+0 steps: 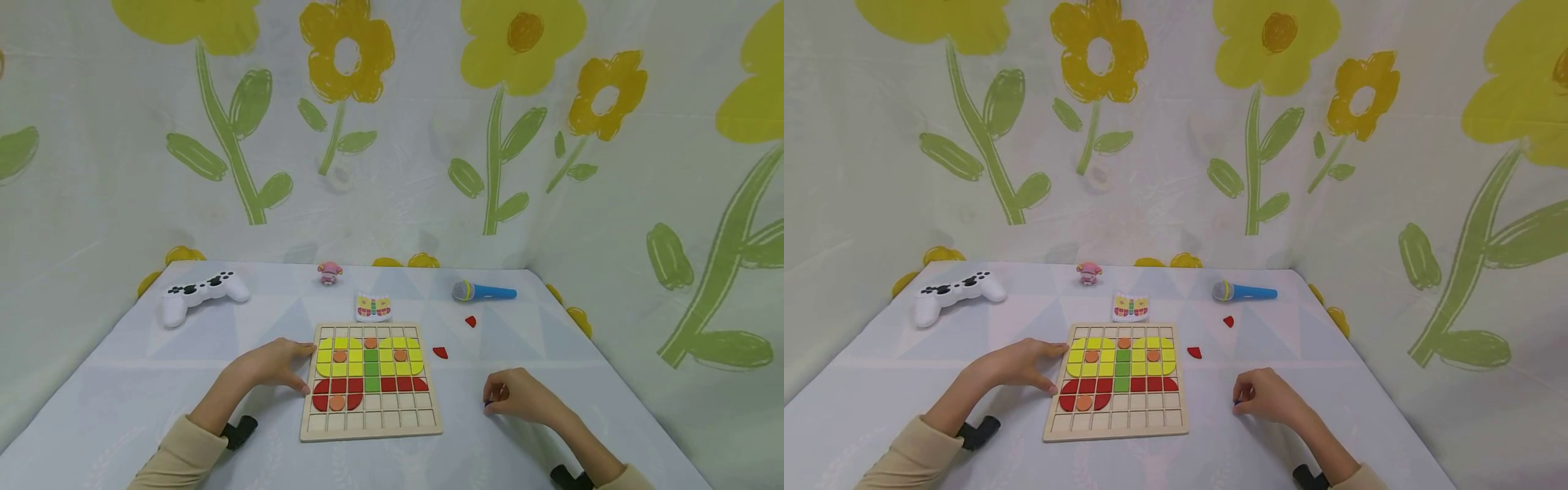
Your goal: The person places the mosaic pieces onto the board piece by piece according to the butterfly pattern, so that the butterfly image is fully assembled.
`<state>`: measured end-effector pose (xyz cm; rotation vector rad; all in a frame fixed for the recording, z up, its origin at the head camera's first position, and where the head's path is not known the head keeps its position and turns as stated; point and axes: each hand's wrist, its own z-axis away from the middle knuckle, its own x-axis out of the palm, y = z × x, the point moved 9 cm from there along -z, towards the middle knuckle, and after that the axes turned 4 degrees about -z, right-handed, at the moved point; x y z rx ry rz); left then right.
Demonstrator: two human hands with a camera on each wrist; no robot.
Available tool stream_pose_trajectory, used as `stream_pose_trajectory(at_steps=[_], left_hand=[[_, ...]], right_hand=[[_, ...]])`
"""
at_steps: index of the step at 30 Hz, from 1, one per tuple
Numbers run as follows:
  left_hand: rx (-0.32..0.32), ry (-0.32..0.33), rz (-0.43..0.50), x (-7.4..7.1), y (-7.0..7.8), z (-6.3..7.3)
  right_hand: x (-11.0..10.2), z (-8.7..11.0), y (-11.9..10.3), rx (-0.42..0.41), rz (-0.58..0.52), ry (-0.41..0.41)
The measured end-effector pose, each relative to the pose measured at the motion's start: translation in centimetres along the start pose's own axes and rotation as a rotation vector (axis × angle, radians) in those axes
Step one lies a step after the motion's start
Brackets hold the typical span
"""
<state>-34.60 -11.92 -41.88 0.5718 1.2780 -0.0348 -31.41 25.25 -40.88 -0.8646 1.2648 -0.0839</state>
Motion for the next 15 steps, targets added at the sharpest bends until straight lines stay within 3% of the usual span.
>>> stream_pose_trajectory(at_steps=[15], left_hand=[[-0.009, 0.0, -0.002, 0.01, -0.03, 0.0]], right_hand=[[-0.17, 0.0, -0.18, -0.024, -0.016, 0.006]])
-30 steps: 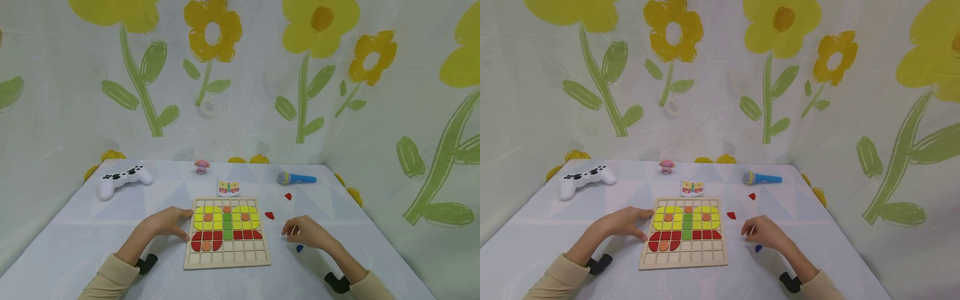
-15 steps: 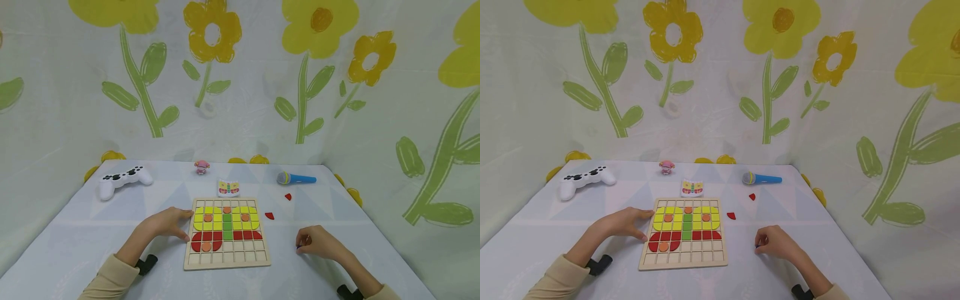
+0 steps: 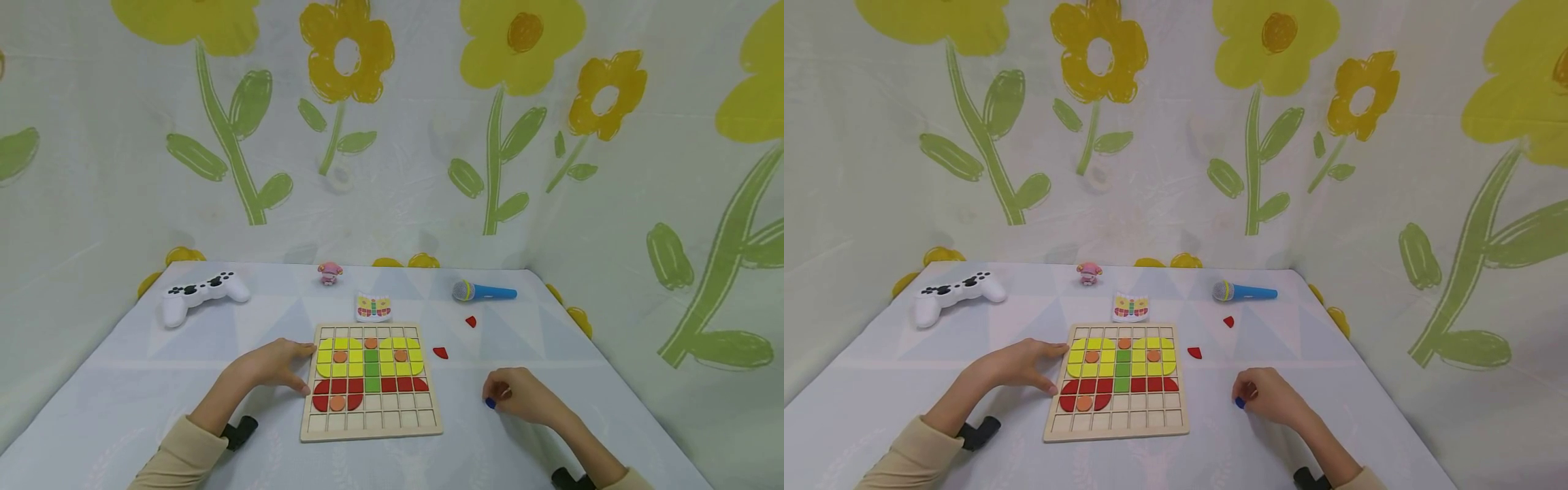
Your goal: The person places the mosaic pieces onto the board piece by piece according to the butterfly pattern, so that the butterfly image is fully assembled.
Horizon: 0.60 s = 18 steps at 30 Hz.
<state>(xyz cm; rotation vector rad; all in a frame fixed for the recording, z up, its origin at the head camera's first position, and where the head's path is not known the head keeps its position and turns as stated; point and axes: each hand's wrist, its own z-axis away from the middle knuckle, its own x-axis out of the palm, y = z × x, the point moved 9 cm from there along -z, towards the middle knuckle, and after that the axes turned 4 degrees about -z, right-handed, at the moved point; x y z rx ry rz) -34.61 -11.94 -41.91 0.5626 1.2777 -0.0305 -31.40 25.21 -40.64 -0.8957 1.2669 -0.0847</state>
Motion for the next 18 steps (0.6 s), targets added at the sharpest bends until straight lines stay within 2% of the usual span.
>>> stream_pose_trajectory(at_steps=[12, 18], left_hand=[[0.012, 0.004, 0.001, 0.0, 0.1, 0.1], [0.002, 0.004, 0.005, 0.0, -0.1, 0.0]], right_hand=[[-0.2, 0.3, 1.1, 0.084, 0.005, 0.015], [0.1, -0.1, 0.7, 0.039, 0.003, -0.003]])
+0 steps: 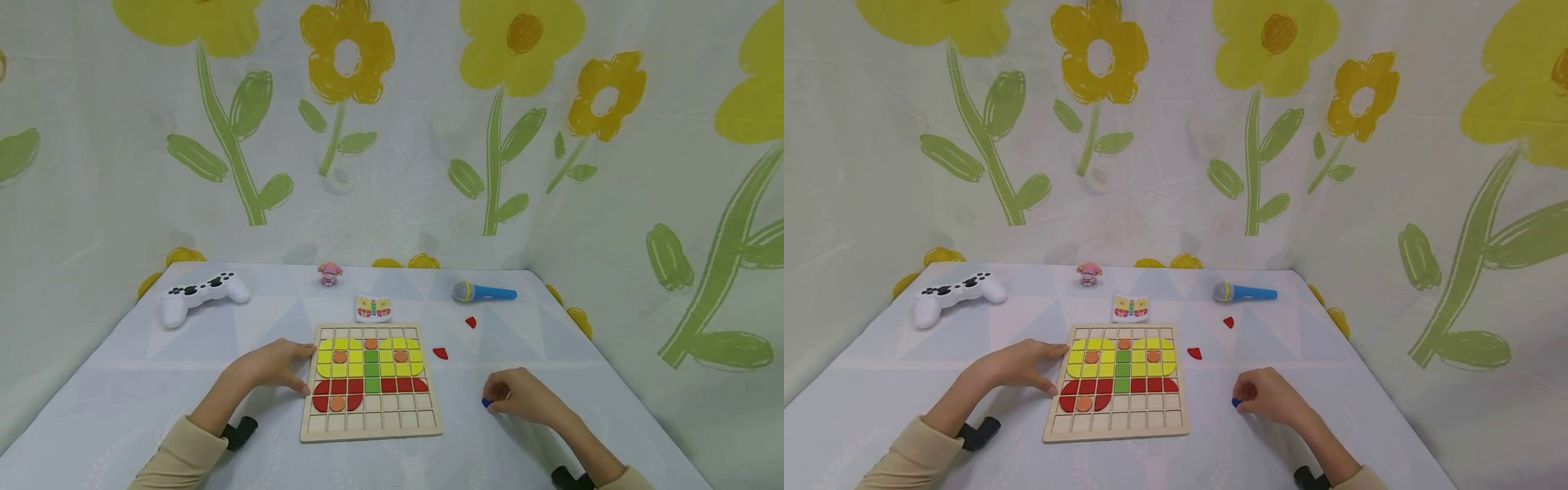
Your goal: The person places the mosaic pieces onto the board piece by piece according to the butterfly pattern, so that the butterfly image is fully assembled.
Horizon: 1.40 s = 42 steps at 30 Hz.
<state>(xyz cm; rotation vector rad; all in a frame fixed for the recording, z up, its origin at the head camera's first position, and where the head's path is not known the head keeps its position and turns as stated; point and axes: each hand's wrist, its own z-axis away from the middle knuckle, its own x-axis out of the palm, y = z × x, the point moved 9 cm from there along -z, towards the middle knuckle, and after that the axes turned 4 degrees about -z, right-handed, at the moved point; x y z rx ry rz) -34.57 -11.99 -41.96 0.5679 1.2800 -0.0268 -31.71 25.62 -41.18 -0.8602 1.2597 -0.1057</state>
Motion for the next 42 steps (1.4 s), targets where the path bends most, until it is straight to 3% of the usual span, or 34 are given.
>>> stream_pose_trajectory(at_steps=[15, 27, 34, 42], left_hand=[[-0.003, -0.002, 0.018, 0.1, -0.1, 0.0], [0.012, 0.007, 0.02, 0.1, -0.2, -0.1], [-0.005, 0.004, 0.024, 0.1, -0.1, -0.1], [0.002, 0.009, 0.009, 0.1, -0.1, -0.1]], right_hand=[[0.3, -2.1, -3.5, -0.137, -0.006, 0.055], [4.1, -5.4, -8.9, -0.276, -0.068, -0.045], [6.5, -7.4, -11.8, -0.309, -0.093, -0.107], [8.8, -9.5, -13.4, -0.333, -0.003, -0.13]])
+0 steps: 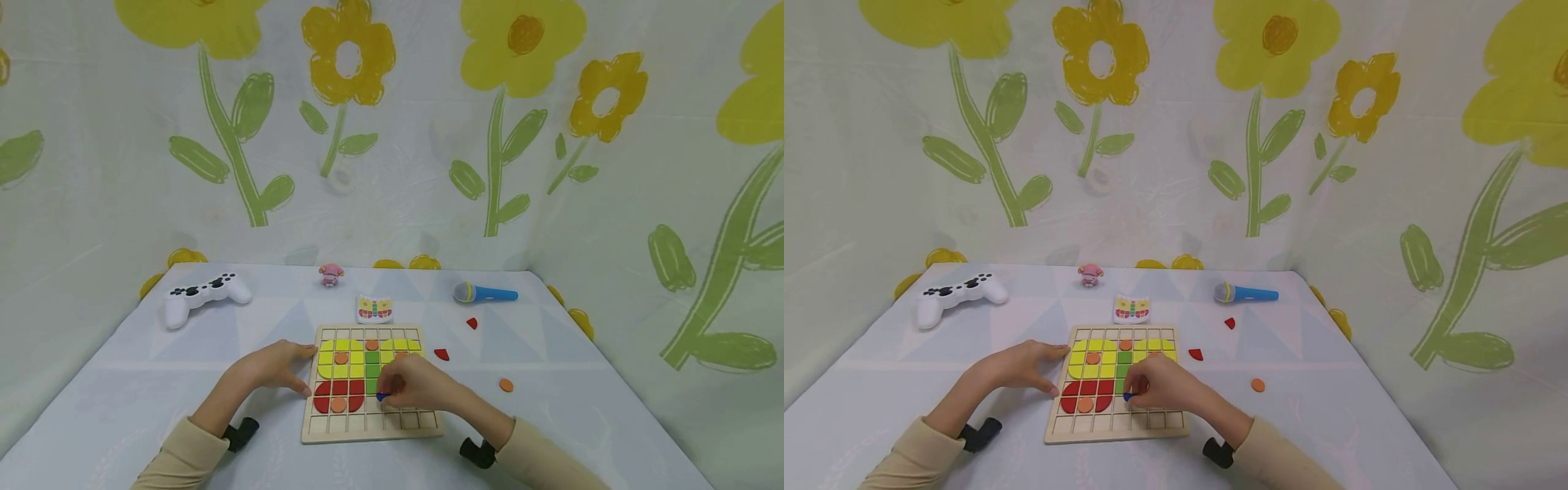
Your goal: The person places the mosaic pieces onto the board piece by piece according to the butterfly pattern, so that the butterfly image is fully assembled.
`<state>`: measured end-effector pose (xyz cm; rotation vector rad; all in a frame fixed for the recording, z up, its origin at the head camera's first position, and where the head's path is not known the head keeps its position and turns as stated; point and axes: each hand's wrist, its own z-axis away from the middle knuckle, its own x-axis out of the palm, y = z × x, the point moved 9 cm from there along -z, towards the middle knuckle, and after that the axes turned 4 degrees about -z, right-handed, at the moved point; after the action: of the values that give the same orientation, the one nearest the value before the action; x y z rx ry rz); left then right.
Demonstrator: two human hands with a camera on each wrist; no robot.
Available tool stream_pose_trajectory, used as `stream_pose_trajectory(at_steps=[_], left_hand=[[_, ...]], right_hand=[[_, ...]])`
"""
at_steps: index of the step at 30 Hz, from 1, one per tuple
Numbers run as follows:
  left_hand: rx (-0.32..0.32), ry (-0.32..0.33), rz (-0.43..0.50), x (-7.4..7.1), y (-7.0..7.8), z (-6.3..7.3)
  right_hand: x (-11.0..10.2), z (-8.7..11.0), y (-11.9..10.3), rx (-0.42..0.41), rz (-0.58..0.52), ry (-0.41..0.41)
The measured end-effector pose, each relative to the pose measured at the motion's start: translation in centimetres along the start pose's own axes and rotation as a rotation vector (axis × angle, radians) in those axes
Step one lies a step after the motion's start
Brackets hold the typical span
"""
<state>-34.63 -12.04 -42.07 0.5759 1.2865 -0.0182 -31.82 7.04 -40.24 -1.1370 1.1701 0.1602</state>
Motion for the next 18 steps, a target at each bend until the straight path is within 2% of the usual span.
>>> stream_pose_trajectory(at_steps=[4, 18], left_hand=[[0.005, 0.001, 0.004, -0.1, 0.0, 0.0], [-0.012, -0.004, -0.003, -0.1, 0.0, 0.0]], right_hand=[[0.7, -0.9, 0.1, 0.01, 0.066, -0.017], [1.3, -1.8, -0.4, 0.068, 0.122, -0.012]])
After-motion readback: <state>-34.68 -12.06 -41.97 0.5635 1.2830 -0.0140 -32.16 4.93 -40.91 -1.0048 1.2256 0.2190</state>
